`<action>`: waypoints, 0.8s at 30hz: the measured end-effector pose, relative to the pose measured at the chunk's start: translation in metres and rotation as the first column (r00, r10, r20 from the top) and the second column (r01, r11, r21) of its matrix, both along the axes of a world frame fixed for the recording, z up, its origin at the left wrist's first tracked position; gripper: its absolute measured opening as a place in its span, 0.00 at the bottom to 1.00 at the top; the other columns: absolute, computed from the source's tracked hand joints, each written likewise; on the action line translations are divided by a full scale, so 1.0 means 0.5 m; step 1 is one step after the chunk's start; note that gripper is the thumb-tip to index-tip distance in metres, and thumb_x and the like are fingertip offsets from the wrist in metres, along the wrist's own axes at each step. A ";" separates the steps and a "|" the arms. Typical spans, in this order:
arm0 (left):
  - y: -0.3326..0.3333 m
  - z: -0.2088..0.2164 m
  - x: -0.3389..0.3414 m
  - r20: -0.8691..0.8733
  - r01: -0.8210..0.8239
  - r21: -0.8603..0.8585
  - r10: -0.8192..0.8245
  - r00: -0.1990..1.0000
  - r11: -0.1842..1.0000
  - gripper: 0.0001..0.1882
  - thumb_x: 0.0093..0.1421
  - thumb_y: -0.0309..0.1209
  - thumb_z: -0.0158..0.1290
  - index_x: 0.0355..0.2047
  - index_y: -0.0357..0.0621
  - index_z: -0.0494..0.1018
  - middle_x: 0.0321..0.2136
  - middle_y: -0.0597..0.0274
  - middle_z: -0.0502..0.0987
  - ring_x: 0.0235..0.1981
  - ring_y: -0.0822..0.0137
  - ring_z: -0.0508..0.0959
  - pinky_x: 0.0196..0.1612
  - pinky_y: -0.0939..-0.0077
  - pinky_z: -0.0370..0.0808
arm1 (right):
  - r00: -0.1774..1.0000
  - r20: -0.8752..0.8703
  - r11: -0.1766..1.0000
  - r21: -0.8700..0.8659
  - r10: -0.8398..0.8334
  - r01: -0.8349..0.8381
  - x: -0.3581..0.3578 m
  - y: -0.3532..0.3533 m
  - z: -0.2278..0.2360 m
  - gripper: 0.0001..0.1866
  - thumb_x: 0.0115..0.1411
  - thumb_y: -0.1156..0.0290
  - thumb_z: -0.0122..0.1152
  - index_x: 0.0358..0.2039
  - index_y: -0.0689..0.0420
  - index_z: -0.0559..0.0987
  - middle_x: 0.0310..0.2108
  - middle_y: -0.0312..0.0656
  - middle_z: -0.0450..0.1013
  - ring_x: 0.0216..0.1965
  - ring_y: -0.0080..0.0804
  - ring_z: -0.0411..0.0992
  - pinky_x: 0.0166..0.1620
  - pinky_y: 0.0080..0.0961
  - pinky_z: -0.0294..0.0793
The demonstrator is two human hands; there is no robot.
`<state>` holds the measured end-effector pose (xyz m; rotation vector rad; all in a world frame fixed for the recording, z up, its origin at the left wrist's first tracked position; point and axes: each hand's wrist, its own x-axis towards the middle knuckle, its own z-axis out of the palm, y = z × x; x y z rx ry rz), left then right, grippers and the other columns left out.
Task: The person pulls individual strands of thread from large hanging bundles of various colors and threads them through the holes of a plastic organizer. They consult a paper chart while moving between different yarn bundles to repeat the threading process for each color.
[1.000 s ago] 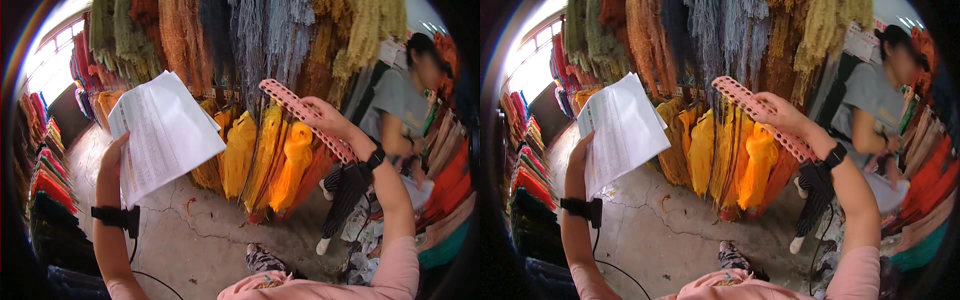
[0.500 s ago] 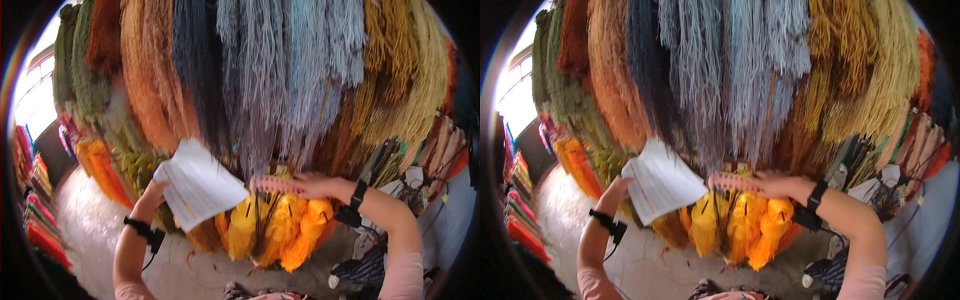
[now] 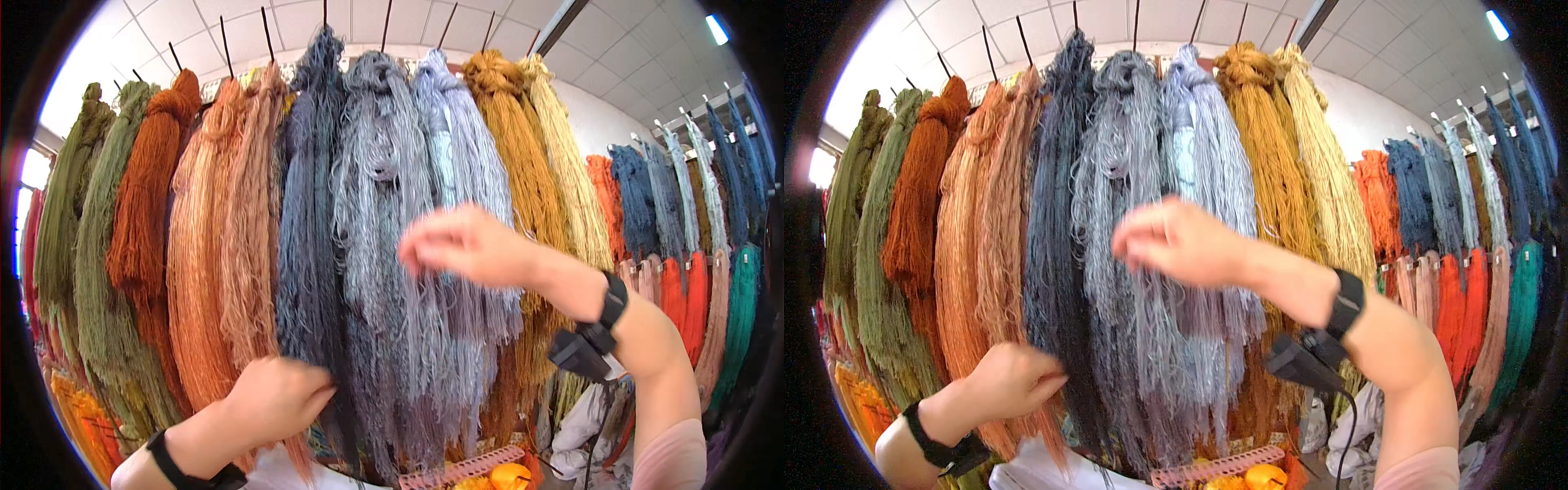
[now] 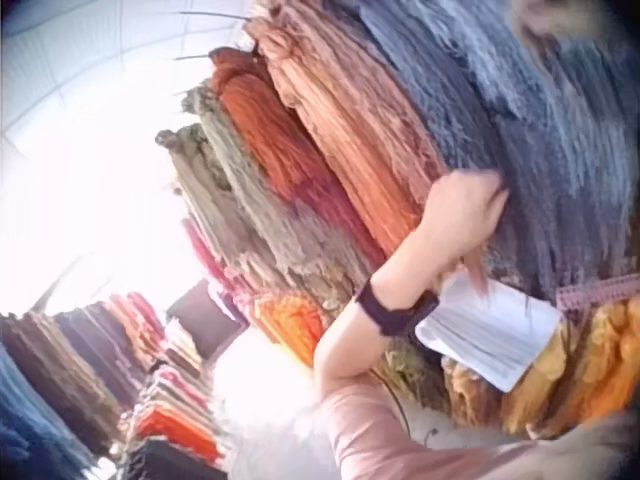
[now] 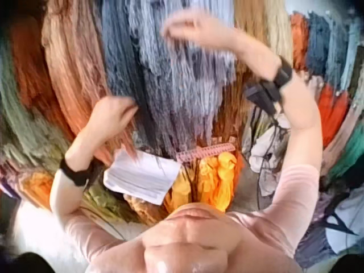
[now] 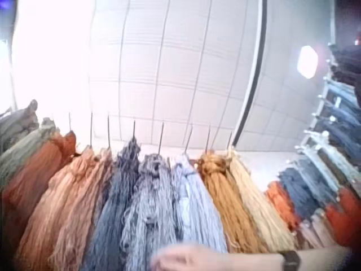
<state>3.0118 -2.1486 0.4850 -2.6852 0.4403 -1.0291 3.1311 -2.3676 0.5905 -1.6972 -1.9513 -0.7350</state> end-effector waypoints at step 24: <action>0.008 0.286 0.209 0.731 0.074 0.281 -0.263 0.630 0.957 0.06 0.38 0.22 0.45 0.20 0.38 0.68 0.27 0.56 0.68 0.31 0.57 0.68 0.35 0.68 0.65 | 0.737 0.359 0.643 0.754 -0.573 0.132 0.179 -0.015 0.187 0.08 0.41 0.75 0.49 0.26 0.61 0.69 0.22 0.47 0.66 0.26 0.42 0.66 0.30 0.29 0.64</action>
